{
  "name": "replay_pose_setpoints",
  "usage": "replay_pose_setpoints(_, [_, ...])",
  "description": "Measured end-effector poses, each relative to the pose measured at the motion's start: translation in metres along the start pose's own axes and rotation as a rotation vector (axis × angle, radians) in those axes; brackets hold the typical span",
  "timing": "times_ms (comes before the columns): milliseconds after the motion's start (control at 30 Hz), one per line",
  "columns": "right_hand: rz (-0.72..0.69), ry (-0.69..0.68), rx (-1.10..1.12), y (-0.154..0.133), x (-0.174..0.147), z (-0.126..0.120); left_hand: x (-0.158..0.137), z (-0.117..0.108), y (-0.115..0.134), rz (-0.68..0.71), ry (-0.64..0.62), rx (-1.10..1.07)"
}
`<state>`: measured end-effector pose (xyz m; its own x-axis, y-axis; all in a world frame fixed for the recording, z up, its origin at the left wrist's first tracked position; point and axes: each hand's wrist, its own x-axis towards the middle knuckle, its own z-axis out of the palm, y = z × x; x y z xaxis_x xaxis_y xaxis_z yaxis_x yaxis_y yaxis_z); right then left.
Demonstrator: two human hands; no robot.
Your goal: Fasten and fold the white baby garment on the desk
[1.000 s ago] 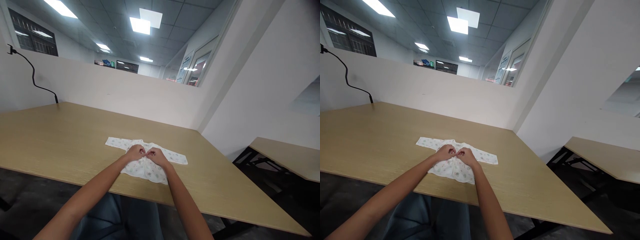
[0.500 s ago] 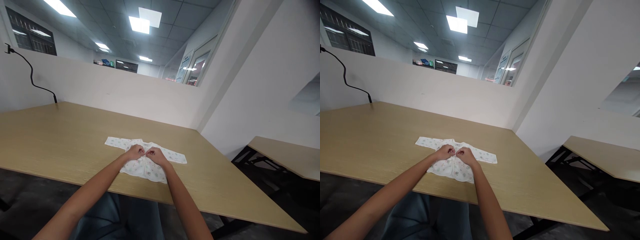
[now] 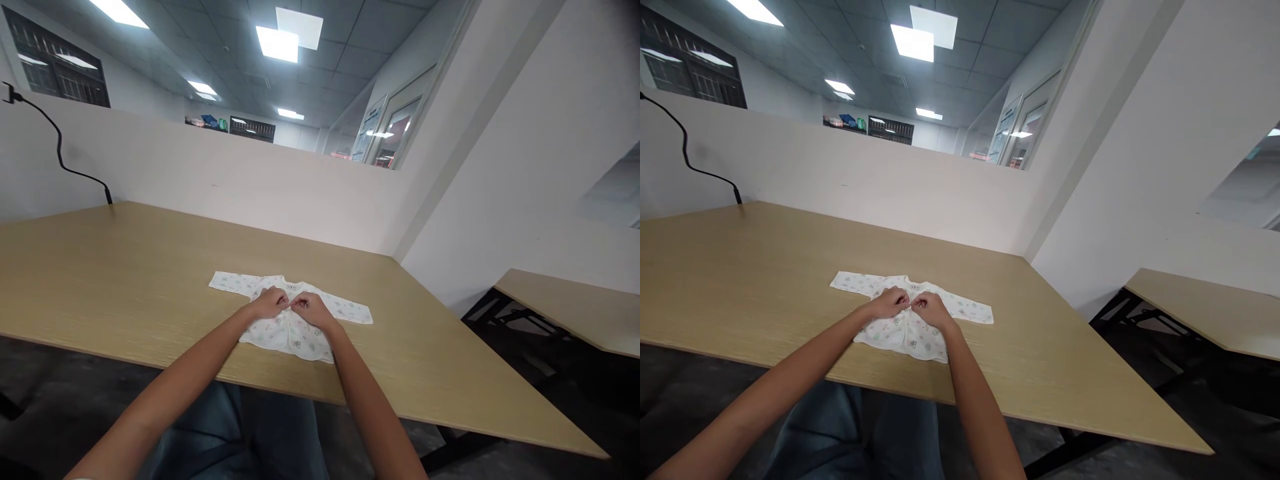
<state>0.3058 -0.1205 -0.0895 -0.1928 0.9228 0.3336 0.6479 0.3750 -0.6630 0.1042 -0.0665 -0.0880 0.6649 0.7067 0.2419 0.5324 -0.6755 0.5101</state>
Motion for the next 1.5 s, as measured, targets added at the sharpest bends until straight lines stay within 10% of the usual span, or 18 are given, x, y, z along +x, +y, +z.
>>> replay_pose_setpoints(1500, [0.095, -0.048, 0.005, -0.005, 0.001, 0.002, -0.001, -0.004, -0.004, -0.019, 0.036, -0.085])
